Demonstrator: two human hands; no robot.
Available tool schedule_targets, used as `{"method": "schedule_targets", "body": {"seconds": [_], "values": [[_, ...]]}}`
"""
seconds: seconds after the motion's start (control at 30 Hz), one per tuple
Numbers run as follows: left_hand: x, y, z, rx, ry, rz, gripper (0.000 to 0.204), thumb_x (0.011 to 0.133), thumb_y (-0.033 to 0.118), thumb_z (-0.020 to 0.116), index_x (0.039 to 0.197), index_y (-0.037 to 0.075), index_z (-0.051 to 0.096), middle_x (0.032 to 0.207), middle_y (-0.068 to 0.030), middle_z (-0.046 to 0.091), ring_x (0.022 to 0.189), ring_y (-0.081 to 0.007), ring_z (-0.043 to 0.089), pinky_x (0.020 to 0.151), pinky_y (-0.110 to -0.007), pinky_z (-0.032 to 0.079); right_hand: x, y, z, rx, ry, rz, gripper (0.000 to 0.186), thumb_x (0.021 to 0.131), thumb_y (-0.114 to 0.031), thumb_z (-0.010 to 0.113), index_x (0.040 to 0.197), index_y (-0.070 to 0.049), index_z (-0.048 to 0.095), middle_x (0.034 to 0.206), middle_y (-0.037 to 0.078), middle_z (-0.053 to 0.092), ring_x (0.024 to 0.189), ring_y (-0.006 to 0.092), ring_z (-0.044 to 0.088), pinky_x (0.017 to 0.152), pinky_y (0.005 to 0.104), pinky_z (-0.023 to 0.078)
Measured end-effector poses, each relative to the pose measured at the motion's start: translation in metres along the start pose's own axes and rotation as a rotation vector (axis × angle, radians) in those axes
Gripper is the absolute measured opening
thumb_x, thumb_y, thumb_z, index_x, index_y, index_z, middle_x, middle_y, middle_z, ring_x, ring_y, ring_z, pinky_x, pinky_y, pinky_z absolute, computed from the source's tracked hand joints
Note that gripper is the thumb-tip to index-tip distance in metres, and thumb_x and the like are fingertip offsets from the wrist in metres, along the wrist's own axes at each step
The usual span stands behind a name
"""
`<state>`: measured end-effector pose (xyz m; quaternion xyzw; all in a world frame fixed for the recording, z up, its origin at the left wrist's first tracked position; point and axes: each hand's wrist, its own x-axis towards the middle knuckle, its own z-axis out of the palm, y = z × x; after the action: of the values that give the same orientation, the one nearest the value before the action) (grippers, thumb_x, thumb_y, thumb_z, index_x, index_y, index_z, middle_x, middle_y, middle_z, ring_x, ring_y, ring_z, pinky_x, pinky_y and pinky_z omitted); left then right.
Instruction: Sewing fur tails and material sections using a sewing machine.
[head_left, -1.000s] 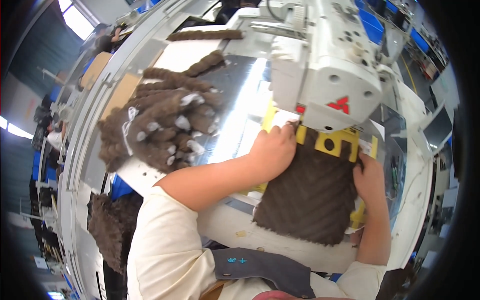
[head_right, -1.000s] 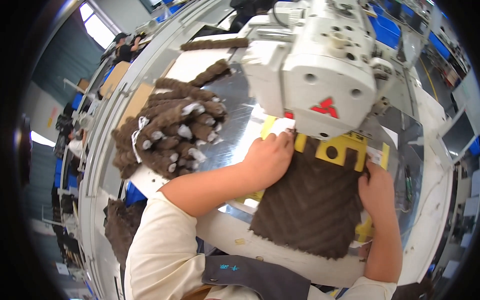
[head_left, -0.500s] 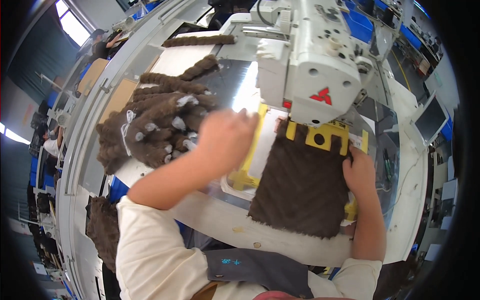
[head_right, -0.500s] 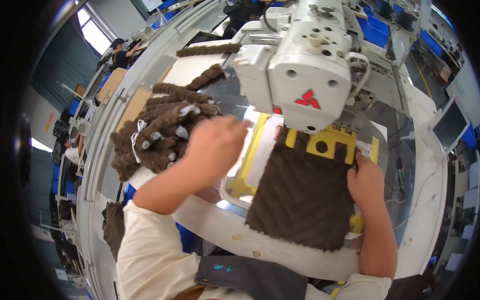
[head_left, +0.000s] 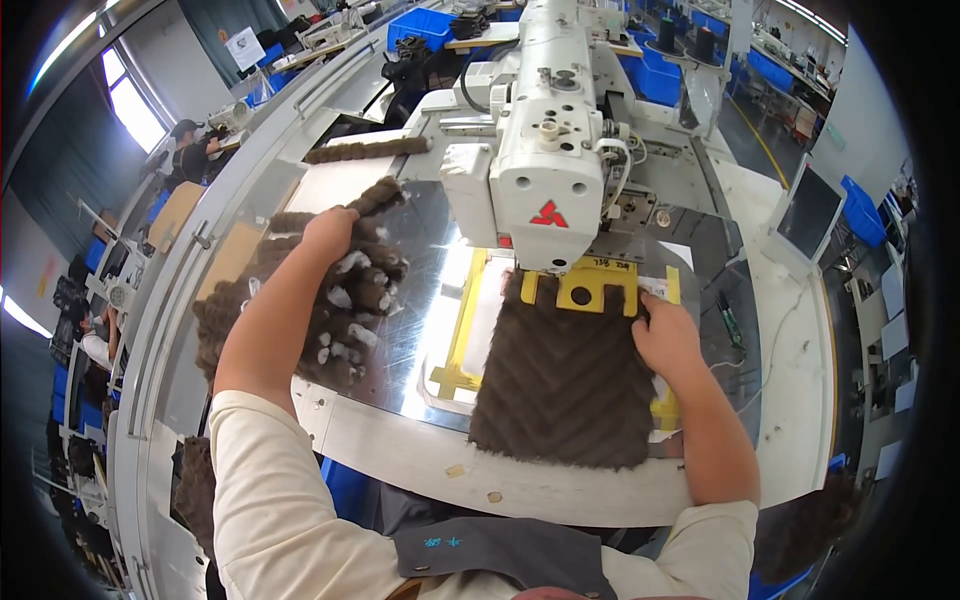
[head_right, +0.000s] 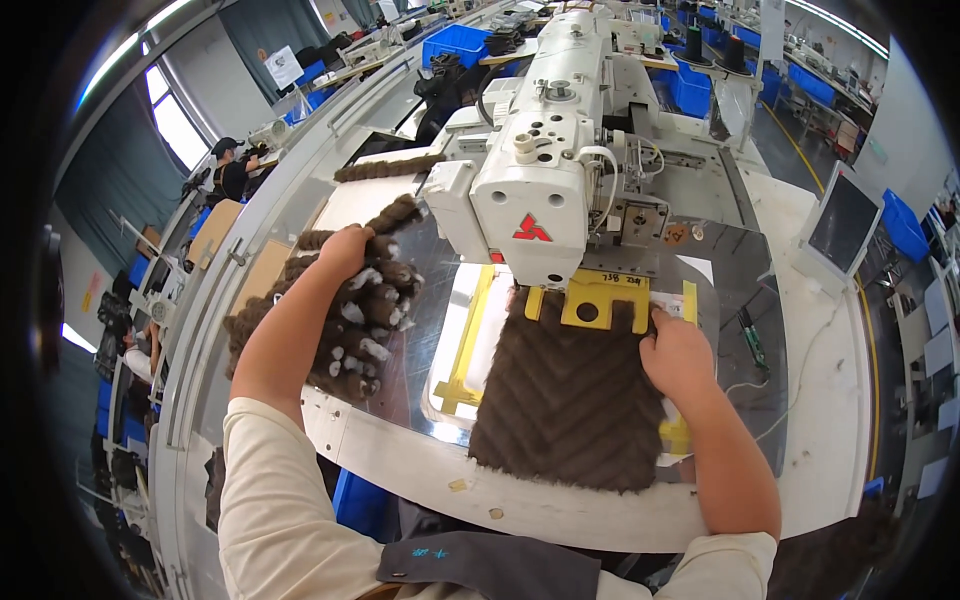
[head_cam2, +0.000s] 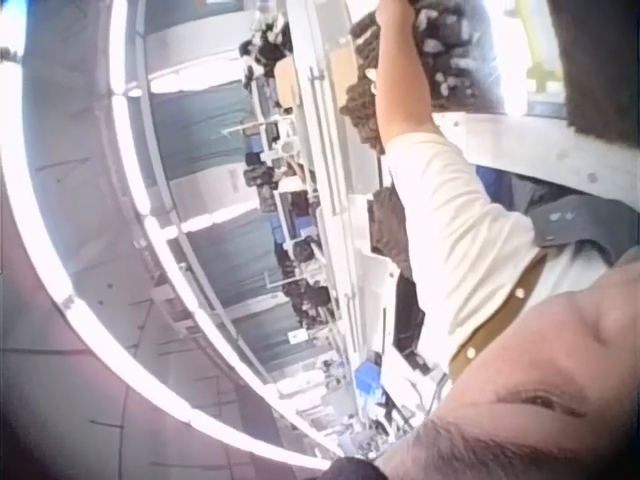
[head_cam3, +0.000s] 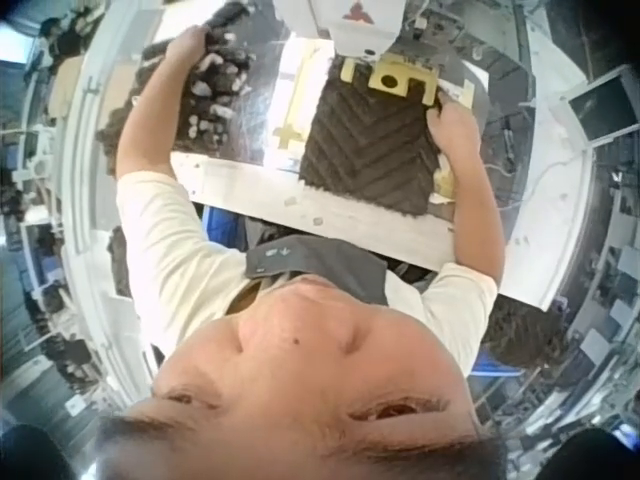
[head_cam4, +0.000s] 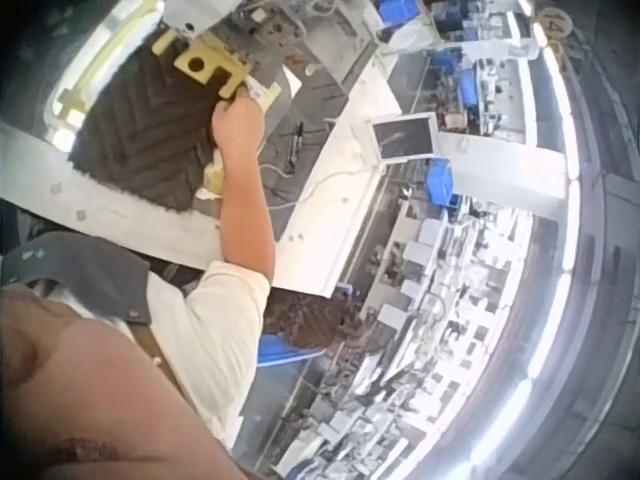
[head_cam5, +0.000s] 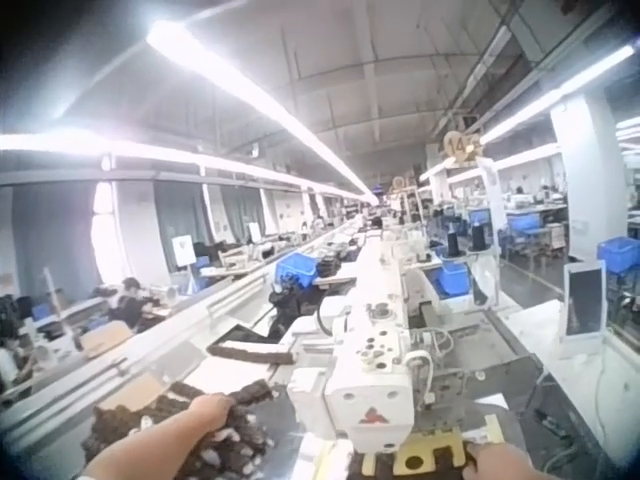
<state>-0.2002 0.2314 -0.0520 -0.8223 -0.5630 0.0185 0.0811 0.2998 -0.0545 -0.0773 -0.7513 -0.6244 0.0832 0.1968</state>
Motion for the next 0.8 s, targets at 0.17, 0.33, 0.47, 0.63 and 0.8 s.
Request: {"method": "schedule_targets", "body": {"seconds": [0.17,0.33,0.47,0.63,0.8], "values": [[-0.018,0.038,-0.090,-0.106,0.665,-0.049,0.025,0.086,0.003,0.063,0.111,0.007,0.066,0.106,-0.0166,0.068,0.106,-0.0395,0.065,0.090,-0.049,0.053,-0.001,-0.003,-0.002,-0.002,0.020,-0.011,0.044,0.087,-0.016,0.060,0.126,0.002,0.067,0.101,0.027,0.072,0.095,0.0449,0.070,0.088,0.0531,0.055],[-0.078,0.086,-0.200,-0.257,1.200,0.101,0.024,0.086,0.019,0.077,0.104,0.006,0.069,0.097,-0.0146,0.071,0.088,-0.0356,0.069,0.079,-0.045,0.055,-0.011,-0.013,-0.015,-0.033,0.056,0.010,0.042,0.088,-0.018,0.063,0.126,0.000,0.067,0.111,0.024,0.069,0.103,0.0432,0.068,0.091,0.0515,0.055],[-0.135,0.131,-0.237,-0.912,1.355,0.179,0.019,0.094,0.012,0.076,0.108,-0.001,0.070,0.089,-0.0095,0.075,0.080,-0.0192,0.074,0.078,-0.030,0.057,-0.029,-0.045,-0.056,0.167,0.106,-0.082,0.043,0.087,-0.021,0.072,0.126,-0.002,0.066,0.115,0.019,0.063,0.105,0.0393,0.066,0.092,0.0460,0.054],[-0.156,0.187,-0.199,-1.743,1.100,0.401,0.026,0.100,0.003,0.066,0.124,-0.004,0.060,0.111,-0.0144,0.071,0.097,-0.0241,0.072,0.088,-0.039,0.060,-0.058,-0.100,-0.106,0.496,-0.013,-0.506,0.062,0.088,-0.034,0.079,0.139,-0.005,0.060,0.126,0.017,0.061,0.117,0.0352,0.062,0.101,0.0428,0.050],[-0.159,0.231,-0.166,-2.176,0.759,0.563,0.033,0.104,0.012,0.062,0.133,-0.002,0.054,0.118,-0.0135,0.065,0.106,-0.0212,0.064,0.093,-0.037,0.055,-0.061,-0.133,-0.095,0.503,-0.023,-0.608,0.067,0.090,-0.033,0.078,0.145,-0.003,0.053,0.128,0.020,0.062,0.117,0.0391,0.061,0.104,0.0439,0.048]]}}
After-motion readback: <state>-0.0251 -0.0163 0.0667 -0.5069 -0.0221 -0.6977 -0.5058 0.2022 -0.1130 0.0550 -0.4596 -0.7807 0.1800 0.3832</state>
